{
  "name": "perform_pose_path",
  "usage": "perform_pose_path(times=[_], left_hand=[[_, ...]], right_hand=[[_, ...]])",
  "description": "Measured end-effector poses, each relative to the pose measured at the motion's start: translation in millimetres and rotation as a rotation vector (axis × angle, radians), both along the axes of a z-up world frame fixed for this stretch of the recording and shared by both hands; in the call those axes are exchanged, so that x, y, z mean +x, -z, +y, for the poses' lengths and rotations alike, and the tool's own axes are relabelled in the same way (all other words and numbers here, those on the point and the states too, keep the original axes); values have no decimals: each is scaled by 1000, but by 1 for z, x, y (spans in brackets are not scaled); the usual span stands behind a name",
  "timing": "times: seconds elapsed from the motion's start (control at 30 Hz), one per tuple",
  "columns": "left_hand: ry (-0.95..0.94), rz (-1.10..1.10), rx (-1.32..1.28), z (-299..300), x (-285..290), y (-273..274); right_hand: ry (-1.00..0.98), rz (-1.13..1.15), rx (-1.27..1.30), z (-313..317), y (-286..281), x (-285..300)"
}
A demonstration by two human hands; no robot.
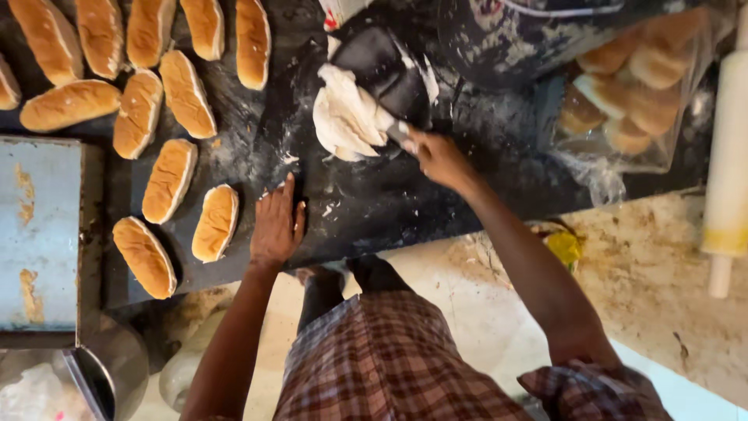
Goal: The person scoops a white creamy filling from a bucket onto a countertop and then spreads it onto sliced bread buns using a metal spatula. The filled buns are placed on a metal tray.
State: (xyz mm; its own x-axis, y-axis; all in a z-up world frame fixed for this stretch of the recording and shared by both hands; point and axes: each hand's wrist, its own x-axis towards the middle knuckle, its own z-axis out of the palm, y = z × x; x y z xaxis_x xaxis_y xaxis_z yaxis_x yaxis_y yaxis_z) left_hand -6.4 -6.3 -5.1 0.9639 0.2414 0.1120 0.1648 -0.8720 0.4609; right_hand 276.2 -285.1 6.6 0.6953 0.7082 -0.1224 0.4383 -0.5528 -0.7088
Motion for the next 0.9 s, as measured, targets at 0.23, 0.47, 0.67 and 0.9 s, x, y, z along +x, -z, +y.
perform_pose_path(times=[0.23,0.47,0.67,0.9], left_hand=[[23,-79,-34,3,2,-3],[4,-49,-63,6,2,-4],[-7,-88,-30,-1,0,0],[-3,-53,36,4,5,-4]], right_hand=[[29,-94,22,-43,-81,-66],[-5,-608,-538,-16,-66,-101],[35,-301,-156,-48,-61,-46],[-71,-330,6,3,26,85]])
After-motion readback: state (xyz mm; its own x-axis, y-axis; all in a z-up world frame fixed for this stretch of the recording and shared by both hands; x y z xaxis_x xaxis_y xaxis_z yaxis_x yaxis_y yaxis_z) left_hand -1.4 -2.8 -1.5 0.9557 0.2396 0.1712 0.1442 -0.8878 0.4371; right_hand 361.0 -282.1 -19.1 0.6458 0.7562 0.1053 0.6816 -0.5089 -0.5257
